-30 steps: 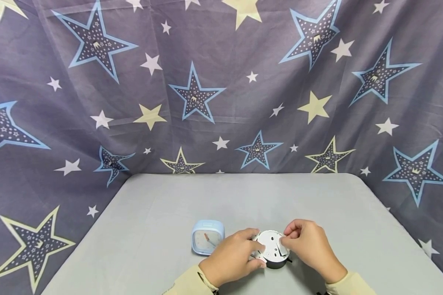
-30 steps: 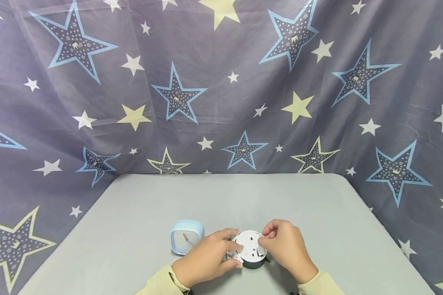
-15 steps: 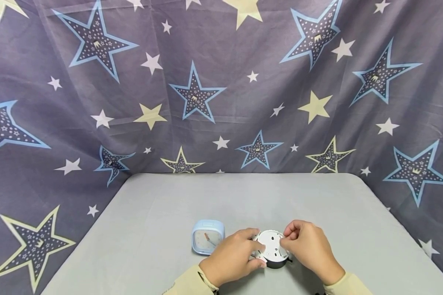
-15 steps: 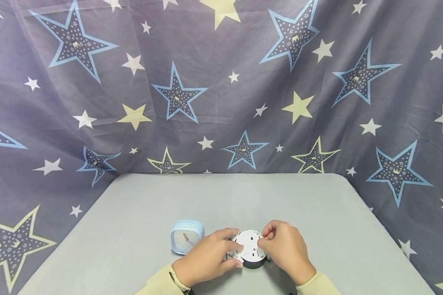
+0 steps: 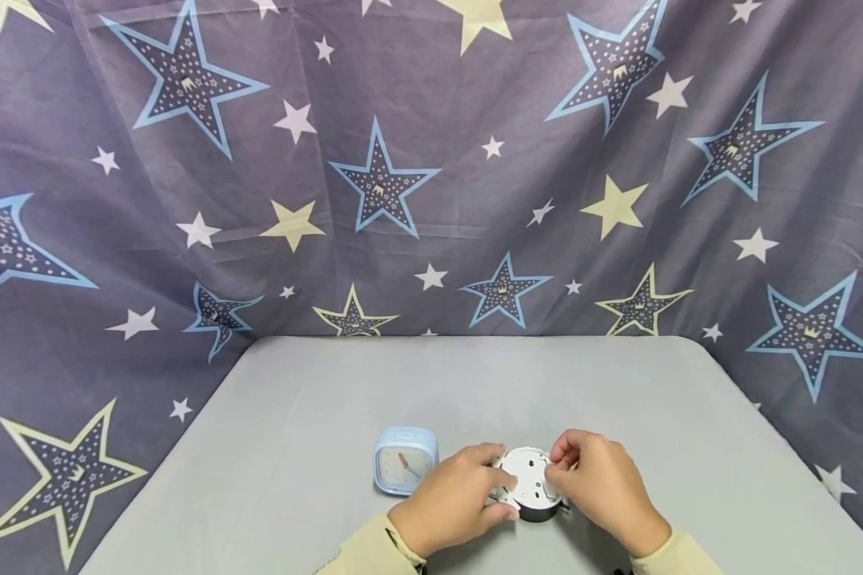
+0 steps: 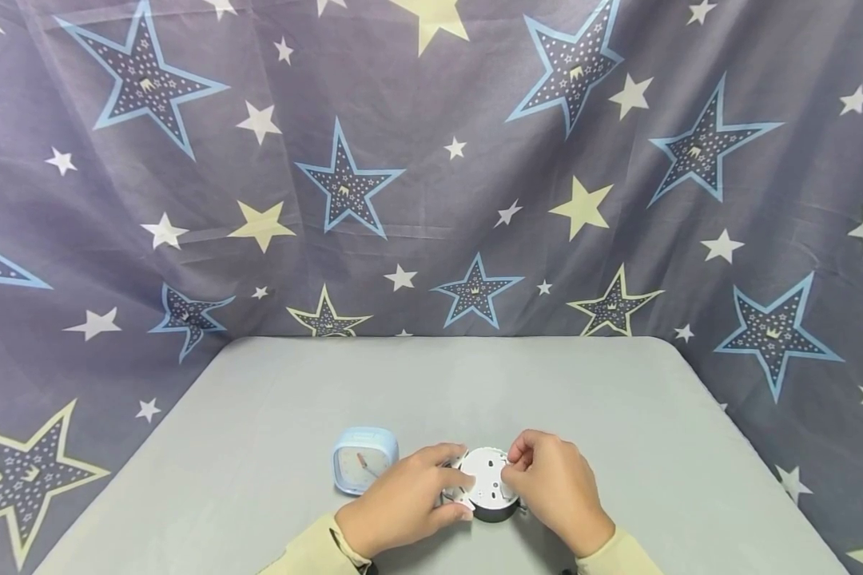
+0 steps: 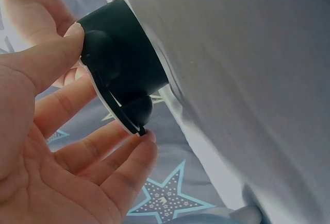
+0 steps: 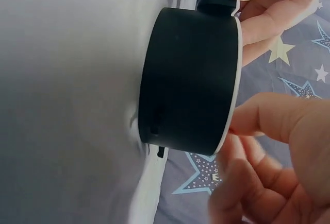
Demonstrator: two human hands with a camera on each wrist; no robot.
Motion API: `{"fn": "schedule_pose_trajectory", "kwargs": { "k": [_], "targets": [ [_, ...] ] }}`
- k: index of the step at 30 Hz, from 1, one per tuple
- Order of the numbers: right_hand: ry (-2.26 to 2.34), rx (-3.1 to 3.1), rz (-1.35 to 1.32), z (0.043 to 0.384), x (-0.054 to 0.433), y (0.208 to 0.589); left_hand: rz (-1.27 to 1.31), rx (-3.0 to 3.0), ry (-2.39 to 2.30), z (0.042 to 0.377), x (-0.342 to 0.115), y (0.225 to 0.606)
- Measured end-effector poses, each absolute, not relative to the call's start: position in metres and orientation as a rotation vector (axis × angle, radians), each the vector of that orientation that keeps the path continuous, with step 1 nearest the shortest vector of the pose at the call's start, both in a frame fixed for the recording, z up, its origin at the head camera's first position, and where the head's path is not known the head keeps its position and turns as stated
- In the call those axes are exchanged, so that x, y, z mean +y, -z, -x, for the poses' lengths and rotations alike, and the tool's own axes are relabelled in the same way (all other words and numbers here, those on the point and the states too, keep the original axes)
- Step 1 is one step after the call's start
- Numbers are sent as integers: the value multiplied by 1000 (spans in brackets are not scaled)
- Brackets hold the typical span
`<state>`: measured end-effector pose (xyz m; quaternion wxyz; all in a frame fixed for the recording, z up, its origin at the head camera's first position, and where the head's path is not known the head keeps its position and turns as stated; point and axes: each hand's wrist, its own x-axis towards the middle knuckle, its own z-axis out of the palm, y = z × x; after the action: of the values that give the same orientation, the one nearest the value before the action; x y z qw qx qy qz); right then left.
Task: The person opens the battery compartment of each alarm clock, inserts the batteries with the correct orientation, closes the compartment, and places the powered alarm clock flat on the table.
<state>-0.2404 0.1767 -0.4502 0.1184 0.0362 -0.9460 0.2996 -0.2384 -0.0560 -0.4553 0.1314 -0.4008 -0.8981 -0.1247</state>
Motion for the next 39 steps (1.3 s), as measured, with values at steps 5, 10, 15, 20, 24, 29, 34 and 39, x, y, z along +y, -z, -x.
{"fn": "schedule_pose_trajectory", "kwargs": {
  "k": [5, 10, 15, 20, 24, 29, 34, 39],
  "targets": [
    [-852, -2748, -189, 242, 178, 453, 1165, -2597, 353, 238, -56, 455],
    [-1013, -2810, -191, 245, 181, 456, 1169, -2589, 346, 239, -56, 456],
    [-1053, -2829, -189, 246, 182, 458, 1170, -2588, 348, 239, -56, 456],
    [-900, -2822, -237, 243, 180, 457, 1173, -2587, 346, 240, -56, 456],
    [-738, -2820, -270, 239, 176, 456, 1167, -2587, 341, 239, -56, 456],
    [-623, -2817, -276, 235, 172, 455, 1164, -2577, 338, 239, -56, 457],
    [-677, -2806, -244, 236, 173, 454, 1162, -2575, 335, 240, -56, 458],
    [-693, -2793, -200, 237, 174, 453, 1161, -2595, 339, 240, -56, 458]
  ]
}}
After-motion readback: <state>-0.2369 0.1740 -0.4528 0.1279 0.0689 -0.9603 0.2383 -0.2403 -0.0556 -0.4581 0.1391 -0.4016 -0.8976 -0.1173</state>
